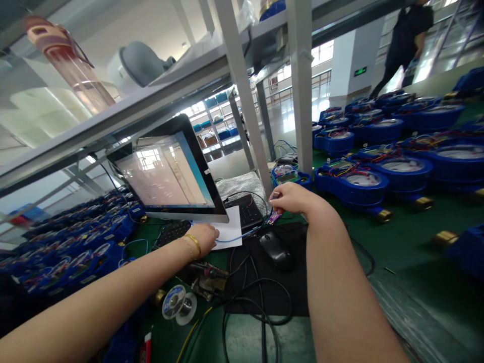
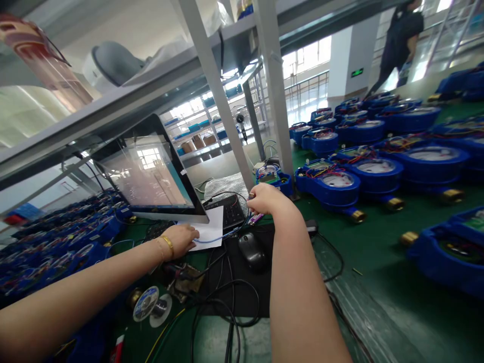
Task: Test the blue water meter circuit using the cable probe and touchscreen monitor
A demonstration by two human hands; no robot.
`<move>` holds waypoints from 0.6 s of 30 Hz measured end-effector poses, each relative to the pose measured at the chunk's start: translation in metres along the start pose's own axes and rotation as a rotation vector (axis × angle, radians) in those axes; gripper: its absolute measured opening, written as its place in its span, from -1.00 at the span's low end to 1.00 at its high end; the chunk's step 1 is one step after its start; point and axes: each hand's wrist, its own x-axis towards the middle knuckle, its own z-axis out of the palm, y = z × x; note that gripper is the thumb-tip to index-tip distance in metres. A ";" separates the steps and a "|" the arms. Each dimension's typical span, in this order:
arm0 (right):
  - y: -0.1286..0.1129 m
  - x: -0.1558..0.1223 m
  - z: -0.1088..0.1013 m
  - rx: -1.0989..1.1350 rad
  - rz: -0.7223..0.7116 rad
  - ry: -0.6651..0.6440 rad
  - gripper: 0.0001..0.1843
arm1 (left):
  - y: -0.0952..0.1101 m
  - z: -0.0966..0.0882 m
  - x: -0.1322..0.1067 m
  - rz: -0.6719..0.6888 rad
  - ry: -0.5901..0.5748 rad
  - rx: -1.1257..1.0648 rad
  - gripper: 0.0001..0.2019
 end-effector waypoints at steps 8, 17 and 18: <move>0.001 -0.004 -0.006 -0.101 0.110 0.001 -0.83 | -0.009 0.005 0.007 0.037 -0.002 -0.051 -0.96; 0.005 0.009 0.004 -0.240 0.154 0.099 -0.72 | -0.022 0.012 -0.023 0.040 0.389 -0.474 -0.92; 0.002 0.009 0.005 -0.242 0.132 0.107 -0.74 | -0.024 0.014 -0.027 0.065 0.454 -0.564 -0.92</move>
